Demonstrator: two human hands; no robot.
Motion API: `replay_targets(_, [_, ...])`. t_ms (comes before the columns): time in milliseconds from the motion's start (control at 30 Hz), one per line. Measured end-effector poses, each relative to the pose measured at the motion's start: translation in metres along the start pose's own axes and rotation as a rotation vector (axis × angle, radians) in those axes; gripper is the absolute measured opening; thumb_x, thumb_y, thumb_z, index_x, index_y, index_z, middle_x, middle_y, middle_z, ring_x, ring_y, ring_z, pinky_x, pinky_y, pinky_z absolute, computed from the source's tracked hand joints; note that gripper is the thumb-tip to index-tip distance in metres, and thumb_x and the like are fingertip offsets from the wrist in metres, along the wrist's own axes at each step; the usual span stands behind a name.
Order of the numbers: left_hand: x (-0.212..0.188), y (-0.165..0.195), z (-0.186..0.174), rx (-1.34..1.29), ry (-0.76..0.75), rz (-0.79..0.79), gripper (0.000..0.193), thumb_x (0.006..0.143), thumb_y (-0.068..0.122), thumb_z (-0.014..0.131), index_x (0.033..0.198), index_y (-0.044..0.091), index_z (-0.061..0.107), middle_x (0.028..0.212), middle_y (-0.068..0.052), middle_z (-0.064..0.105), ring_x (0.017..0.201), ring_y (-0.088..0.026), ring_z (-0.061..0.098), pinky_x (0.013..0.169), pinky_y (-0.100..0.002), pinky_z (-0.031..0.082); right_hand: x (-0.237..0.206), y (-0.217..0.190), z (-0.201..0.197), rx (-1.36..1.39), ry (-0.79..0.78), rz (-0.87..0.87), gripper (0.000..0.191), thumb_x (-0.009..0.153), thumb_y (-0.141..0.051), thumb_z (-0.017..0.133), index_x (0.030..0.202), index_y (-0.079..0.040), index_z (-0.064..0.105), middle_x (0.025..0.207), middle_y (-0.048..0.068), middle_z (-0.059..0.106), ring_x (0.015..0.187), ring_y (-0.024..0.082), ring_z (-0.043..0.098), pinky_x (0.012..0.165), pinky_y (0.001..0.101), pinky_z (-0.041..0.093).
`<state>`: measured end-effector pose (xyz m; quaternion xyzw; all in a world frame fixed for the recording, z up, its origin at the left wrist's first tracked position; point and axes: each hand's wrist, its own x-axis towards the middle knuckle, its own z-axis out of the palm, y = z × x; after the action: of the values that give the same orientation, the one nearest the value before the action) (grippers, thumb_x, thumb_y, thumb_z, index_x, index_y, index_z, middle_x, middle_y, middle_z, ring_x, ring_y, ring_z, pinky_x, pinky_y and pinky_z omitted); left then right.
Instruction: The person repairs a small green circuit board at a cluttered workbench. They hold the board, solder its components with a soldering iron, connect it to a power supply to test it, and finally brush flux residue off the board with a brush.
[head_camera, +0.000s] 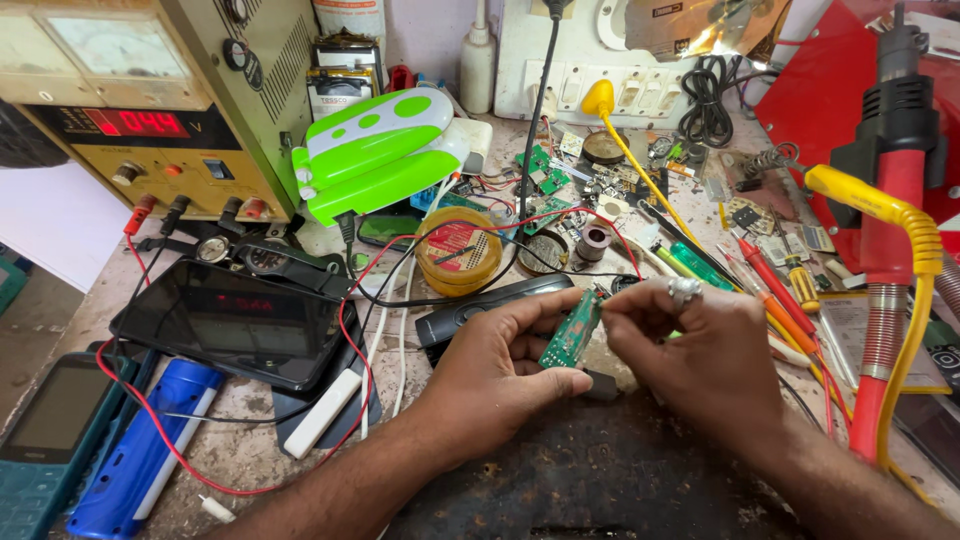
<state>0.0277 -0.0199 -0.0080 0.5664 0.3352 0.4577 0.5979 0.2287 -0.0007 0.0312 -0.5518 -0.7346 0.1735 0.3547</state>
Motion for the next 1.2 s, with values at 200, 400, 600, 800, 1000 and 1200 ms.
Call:
replay_targets(200, [0.001,-0.001,0.001,-0.046,-0.002,0.002,0.075,0.08,-0.003,0.076,0.15,0.001,0.051,0.122,-0.006,0.071,0.097,-0.008,0.068,0.086,-0.025,0.058,0.0,0.002,-0.002,0.086,-0.035,-0.043,0.015,0.08,-0.013,0.078,0.093,-0.005,0.081,0.075,0.001,0.081,0.066,0.006,0.072,0.06,0.0255,0.061])
replay_targets(400, [0.001,0.0,0.001,-0.016,0.017,0.006,0.074,0.079,-0.002,0.076,0.149,0.001,0.05,0.124,-0.007,0.071,0.099,-0.009,0.069,0.088,-0.025,0.059,0.002,0.004,-0.005,0.013,-0.02,-0.033,0.015,0.078,-0.013,0.079,0.091,-0.005,0.082,0.073,0.002,0.08,0.064,0.007,0.073,0.061,0.0264,0.06])
replay_targets(600, [0.0,0.001,0.0,-0.04,0.002,-0.003,0.074,0.08,-0.001,0.076,0.149,0.0,0.05,0.122,-0.008,0.072,0.097,-0.009,0.07,0.086,-0.026,0.059,0.005,0.006,-0.01,0.032,-0.001,-0.054,0.015,0.079,-0.011,0.078,0.093,-0.005,0.08,0.076,0.002,0.08,0.068,0.006,0.074,0.066,0.0255,0.061])
replay_targets(800, [0.001,0.0,0.0,-0.029,0.002,0.017,0.074,0.08,-0.002,0.076,0.149,0.0,0.05,0.122,-0.008,0.071,0.097,-0.009,0.069,0.087,-0.026,0.059,0.004,0.008,-0.006,0.041,-0.012,-0.053,0.015,0.079,-0.012,0.08,0.092,-0.005,0.081,0.075,0.002,0.08,0.066,0.006,0.073,0.062,0.0259,0.06])
replay_targets(1000, [0.002,-0.002,0.0,-0.044,0.005,0.009,0.074,0.08,-0.002,0.076,0.149,0.0,0.05,0.124,-0.007,0.07,0.098,-0.008,0.069,0.088,-0.025,0.059,0.002,0.008,-0.003,0.036,-0.004,-0.157,0.014,0.08,-0.012,0.079,0.091,-0.004,0.081,0.073,0.002,0.08,0.065,0.006,0.072,0.062,0.0251,0.06])
replay_targets(1200, [0.002,-0.002,0.0,-0.01,0.02,-0.006,0.075,0.079,-0.002,0.076,0.149,0.001,0.05,0.123,-0.007,0.071,0.097,-0.008,0.069,0.086,-0.025,0.059,0.002,0.008,-0.004,0.022,-0.03,-0.105,0.014,0.079,-0.013,0.079,0.09,-0.005,0.081,0.071,0.002,0.079,0.063,0.006,0.071,0.06,0.0256,0.059])
